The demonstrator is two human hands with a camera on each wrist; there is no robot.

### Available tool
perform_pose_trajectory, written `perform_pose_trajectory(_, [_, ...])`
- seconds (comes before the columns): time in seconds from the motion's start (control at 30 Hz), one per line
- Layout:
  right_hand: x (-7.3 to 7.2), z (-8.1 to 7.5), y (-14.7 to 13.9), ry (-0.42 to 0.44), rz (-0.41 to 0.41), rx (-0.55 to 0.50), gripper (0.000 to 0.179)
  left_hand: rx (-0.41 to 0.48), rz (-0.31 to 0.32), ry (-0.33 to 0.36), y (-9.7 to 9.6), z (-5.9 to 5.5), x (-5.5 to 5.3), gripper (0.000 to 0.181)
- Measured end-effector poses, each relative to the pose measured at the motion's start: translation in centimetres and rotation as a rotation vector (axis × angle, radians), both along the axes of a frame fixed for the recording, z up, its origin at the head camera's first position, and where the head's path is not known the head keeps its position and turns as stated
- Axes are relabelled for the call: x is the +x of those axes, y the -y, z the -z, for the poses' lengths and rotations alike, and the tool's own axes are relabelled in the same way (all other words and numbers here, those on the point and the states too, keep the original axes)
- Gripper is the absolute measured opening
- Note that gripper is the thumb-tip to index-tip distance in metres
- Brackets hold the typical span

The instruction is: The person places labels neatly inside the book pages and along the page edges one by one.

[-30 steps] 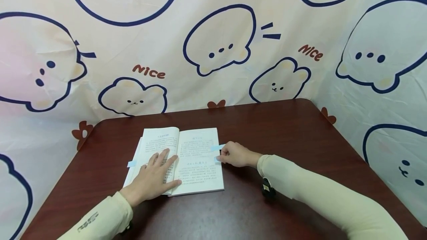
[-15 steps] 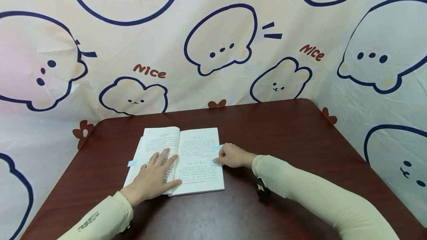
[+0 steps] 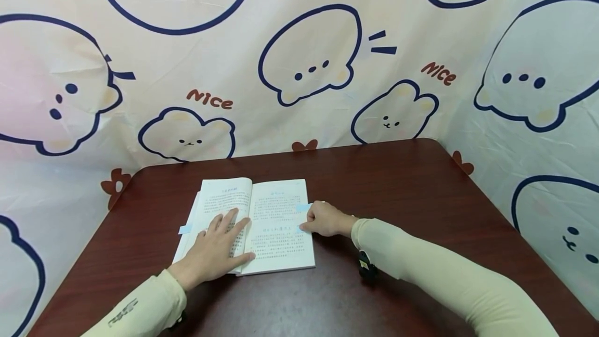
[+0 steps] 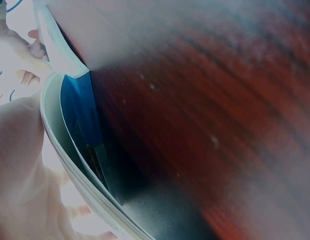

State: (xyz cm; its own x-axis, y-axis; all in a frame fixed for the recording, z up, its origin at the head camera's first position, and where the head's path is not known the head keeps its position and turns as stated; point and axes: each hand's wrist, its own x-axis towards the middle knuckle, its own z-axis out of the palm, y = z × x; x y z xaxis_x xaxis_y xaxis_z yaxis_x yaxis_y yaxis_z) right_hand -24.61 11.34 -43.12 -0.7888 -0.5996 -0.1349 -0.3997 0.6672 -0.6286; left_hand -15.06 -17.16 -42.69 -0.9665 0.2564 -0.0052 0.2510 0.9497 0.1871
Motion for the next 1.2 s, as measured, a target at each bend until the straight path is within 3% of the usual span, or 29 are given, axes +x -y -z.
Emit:
perform_pose_trajectory(0.27, [0.19, -0.50, 0.44, -0.028, 0.035, 0.083, 0.051, 0.001, -0.002, 0.003, 0.03, 0.09, 0.01, 0.079])
perform_pose_trajectory(0.53, [0.32, -0.49, 0.59, -0.042, 0.052, 0.065, 0.050, 0.003, 0.001, 0.007, 0.13, 0.07, 0.03, 0.079])
perform_pose_trajectory(0.83, [0.46, -0.59, 0.72, -0.060, 0.100, 0.124, 0.050, 0.000, 0.006, 0.005, 0.17, 0.09, -0.14, 0.079])
perform_pose_trajectory(1.2, [0.44, -0.13, 0.47, -0.061, 0.076, 0.102, 0.046, -0.002, 0.001, 0.011, 0.08, 0.18, -0.16, 0.080])
